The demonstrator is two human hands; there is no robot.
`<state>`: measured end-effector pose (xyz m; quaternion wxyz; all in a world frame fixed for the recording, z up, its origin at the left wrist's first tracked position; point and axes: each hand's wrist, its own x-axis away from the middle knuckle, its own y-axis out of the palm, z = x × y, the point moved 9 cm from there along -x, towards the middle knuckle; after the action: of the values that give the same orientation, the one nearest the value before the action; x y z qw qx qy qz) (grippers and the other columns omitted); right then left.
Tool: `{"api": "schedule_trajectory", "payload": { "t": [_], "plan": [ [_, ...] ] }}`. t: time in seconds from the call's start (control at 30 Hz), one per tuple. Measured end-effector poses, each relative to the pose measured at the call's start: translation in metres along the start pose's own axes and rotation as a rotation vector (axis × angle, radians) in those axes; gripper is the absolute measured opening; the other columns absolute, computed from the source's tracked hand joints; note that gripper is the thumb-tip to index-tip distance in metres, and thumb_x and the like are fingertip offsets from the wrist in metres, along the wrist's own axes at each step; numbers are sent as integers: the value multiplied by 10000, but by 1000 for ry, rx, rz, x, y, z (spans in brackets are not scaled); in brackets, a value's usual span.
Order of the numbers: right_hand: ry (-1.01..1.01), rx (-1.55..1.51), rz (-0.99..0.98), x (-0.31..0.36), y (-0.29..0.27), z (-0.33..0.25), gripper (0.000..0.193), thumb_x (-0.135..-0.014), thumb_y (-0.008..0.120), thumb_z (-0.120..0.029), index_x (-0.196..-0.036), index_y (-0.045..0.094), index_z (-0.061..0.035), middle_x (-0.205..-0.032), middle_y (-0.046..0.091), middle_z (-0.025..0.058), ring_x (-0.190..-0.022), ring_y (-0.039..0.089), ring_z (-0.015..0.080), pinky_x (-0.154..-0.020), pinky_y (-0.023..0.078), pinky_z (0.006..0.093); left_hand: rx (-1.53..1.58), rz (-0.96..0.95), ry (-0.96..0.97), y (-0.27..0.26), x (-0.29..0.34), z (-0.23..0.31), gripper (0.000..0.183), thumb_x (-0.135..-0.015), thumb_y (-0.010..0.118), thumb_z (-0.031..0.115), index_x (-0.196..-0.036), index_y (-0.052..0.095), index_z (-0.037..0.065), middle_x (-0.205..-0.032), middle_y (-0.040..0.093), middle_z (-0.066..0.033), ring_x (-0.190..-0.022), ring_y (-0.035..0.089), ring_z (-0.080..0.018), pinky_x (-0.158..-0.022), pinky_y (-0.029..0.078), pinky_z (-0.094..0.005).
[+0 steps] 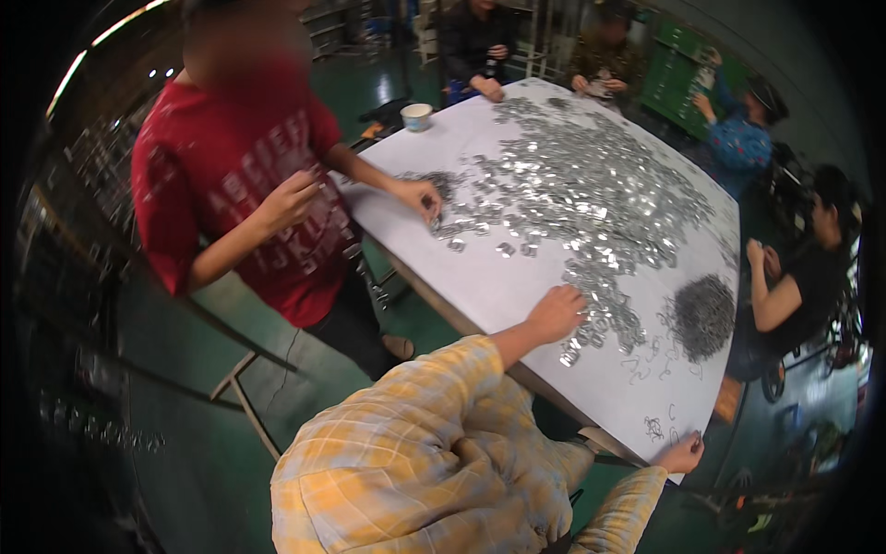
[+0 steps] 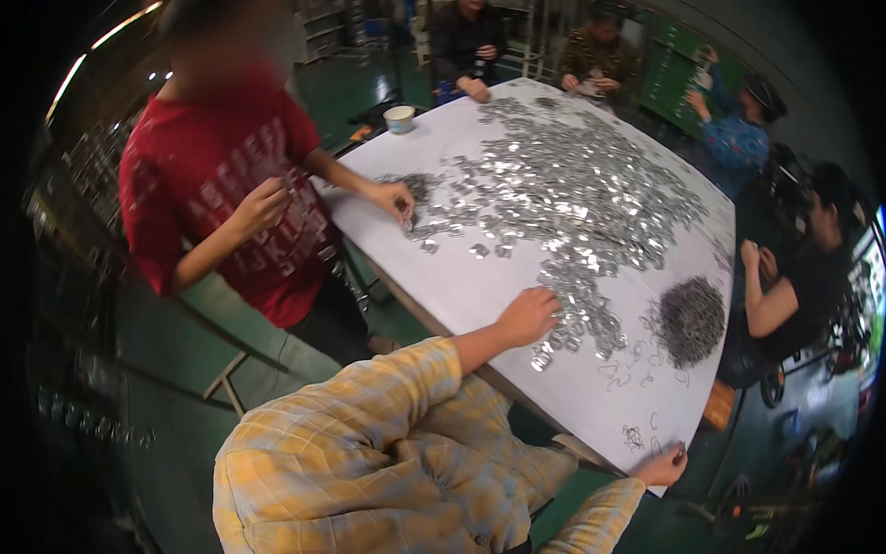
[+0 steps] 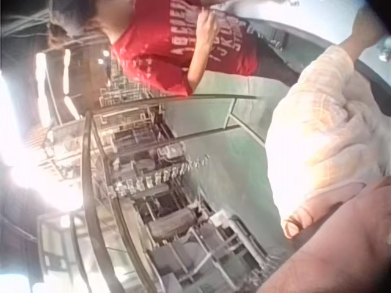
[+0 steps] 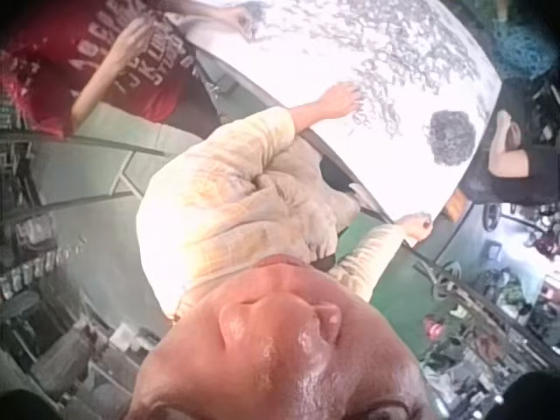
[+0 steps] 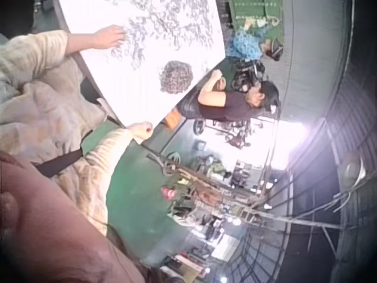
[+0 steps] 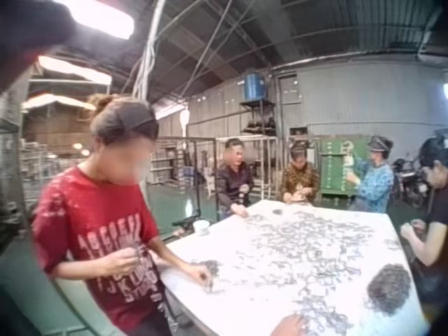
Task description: The person picks up metal links and small curved wire pieces from a large table, attaches the wire piece to a link, and then hangs the finished piece onto a vertical metal hook rack.
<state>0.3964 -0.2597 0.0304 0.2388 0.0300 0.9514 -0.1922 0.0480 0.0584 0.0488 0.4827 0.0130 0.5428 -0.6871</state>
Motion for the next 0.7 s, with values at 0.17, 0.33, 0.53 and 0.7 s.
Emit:
{"api": "schedule_trajectory", "payload": {
  "t": [0.17,0.33,0.53,0.7],
  "plan": [
    [-24,145,94,17,-10,7,302,-810,633,-242,-917,657,40,-848,660,193,-735,627,295,-701,493,359,-35,-42,65,-2,8,-4,291,-783,593,255,-968,548,36,-950,516,-116,-959,481,-272,-849,380,-394],
    [1,251,100,12,-9,-4,246,-803,632,-243,-873,688,-14,-836,676,132,-738,639,269,-685,498,347,-40,-28,63,7,30,-1,426,-802,583,254,-1147,486,23,-1198,459,-180,-1184,390,-303,-966,329,-433],
    [-29,266,109,-16,5,25,309,-785,576,-380,-884,714,-121,-852,689,62,-760,644,284,-713,490,370,-9,-224,-34,11,25,3,468,-873,508,275,-1263,418,33,-1333,362,-190,-1301,276,-312,-1061,237,-447],
    [-16,304,124,-17,2,24,300,-784,584,-377,-881,714,-126,-838,689,58,-743,643,281,-703,492,370,-56,-311,-71,13,30,2,511,-901,449,324,-1334,362,68,-1415,276,-175,-1348,197,-284,-1096,179,-441]
  ]
}}
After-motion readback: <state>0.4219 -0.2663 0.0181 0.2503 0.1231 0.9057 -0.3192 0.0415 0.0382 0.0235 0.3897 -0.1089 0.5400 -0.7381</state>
